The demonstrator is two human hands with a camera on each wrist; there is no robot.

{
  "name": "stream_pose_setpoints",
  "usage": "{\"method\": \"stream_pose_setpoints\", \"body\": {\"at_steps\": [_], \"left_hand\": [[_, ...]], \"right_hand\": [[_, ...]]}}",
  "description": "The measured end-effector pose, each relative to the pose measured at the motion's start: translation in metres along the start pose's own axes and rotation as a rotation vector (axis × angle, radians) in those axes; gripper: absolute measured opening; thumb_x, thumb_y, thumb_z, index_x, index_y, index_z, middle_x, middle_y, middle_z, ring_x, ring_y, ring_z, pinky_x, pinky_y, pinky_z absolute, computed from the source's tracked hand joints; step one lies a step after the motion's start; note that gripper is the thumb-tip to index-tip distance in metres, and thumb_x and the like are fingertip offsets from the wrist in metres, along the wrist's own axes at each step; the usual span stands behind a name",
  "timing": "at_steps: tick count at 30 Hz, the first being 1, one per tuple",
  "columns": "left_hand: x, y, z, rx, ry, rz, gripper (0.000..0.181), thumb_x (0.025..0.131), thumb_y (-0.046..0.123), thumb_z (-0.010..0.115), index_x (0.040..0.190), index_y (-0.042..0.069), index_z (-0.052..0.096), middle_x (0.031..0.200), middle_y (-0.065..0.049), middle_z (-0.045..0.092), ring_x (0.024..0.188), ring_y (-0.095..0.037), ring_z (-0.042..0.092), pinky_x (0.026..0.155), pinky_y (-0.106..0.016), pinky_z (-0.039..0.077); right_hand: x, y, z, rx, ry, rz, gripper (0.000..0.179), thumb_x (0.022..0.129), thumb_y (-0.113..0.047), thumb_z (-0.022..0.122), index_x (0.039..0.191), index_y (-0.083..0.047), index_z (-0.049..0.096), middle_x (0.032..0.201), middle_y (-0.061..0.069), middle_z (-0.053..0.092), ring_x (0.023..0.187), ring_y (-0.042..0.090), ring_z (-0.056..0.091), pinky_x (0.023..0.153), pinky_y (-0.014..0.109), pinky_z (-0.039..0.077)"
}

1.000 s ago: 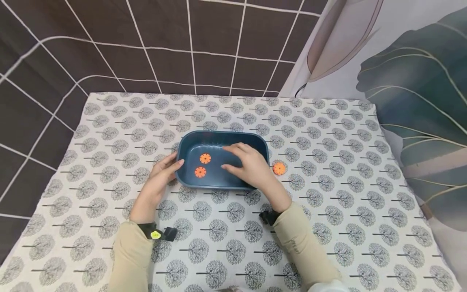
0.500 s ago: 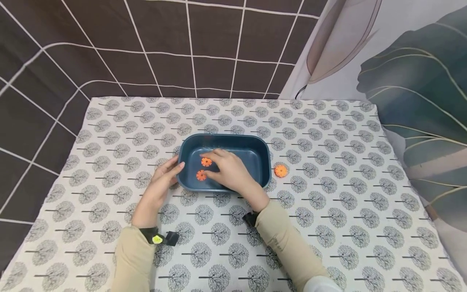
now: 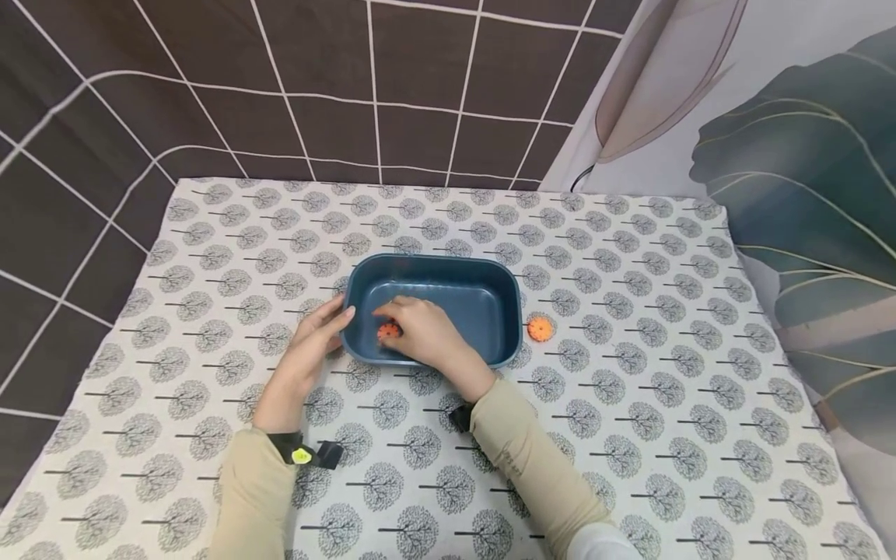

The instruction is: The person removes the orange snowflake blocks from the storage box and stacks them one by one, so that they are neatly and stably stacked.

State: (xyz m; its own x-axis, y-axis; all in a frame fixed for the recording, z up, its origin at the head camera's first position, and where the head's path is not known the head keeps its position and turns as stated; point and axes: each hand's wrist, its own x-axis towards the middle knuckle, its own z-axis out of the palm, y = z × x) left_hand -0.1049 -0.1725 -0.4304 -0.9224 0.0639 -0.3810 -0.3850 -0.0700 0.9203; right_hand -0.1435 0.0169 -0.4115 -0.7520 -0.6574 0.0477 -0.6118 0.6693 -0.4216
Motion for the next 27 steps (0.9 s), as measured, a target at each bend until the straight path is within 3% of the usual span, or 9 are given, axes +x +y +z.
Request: {"method": "stream_pose_setpoints", "body": {"at_steps": [6, 15, 27], "left_hand": [[0.000, 0.000, 0.001, -0.020, 0.010, -0.008, 0.061, 0.094, 0.026, 0.054, 0.147, 0.012, 0.027, 0.152, -0.007, 0.027, 0.135, -0.024, 0.028, 0.113, -0.048, 0.020], [0.003, 0.000, 0.000, -0.003, -0.006, 0.011, 0.062, 0.094, 0.028, 0.055, 0.147, 0.010, 0.027, 0.150, -0.009, 0.029, 0.131, -0.024, 0.033, 0.112, -0.047, 0.022], [0.002, 0.002, 0.000, -0.029, 0.001, -0.002, 0.062, 0.094, 0.027, 0.055, 0.147, 0.010, 0.028, 0.150, -0.009, 0.030, 0.128, -0.022, 0.037, 0.112, -0.044, 0.024]], "right_hand": [[0.002, -0.001, 0.000, -0.046, -0.088, 0.051, 0.041, 0.079, -0.031, 0.074, 0.117, -0.018, 0.065, 0.115, 0.000, 0.065, 0.103, 0.017, 0.061, 0.089, 0.036, 0.050], [0.005, 0.000, 0.002, -0.062, -0.103, 0.106, 0.032, 0.079, -0.031, 0.075, 0.107, -0.016, 0.069, 0.104, 0.001, 0.065, 0.089, 0.015, 0.061, 0.077, 0.031, 0.051], [0.013, -0.002, 0.005, -0.004, -0.247, 0.229, 0.038, 0.081, -0.034, 0.071, 0.115, -0.017, 0.062, 0.116, 0.005, 0.056, 0.104, 0.020, 0.056, 0.086, 0.037, 0.050]]}}
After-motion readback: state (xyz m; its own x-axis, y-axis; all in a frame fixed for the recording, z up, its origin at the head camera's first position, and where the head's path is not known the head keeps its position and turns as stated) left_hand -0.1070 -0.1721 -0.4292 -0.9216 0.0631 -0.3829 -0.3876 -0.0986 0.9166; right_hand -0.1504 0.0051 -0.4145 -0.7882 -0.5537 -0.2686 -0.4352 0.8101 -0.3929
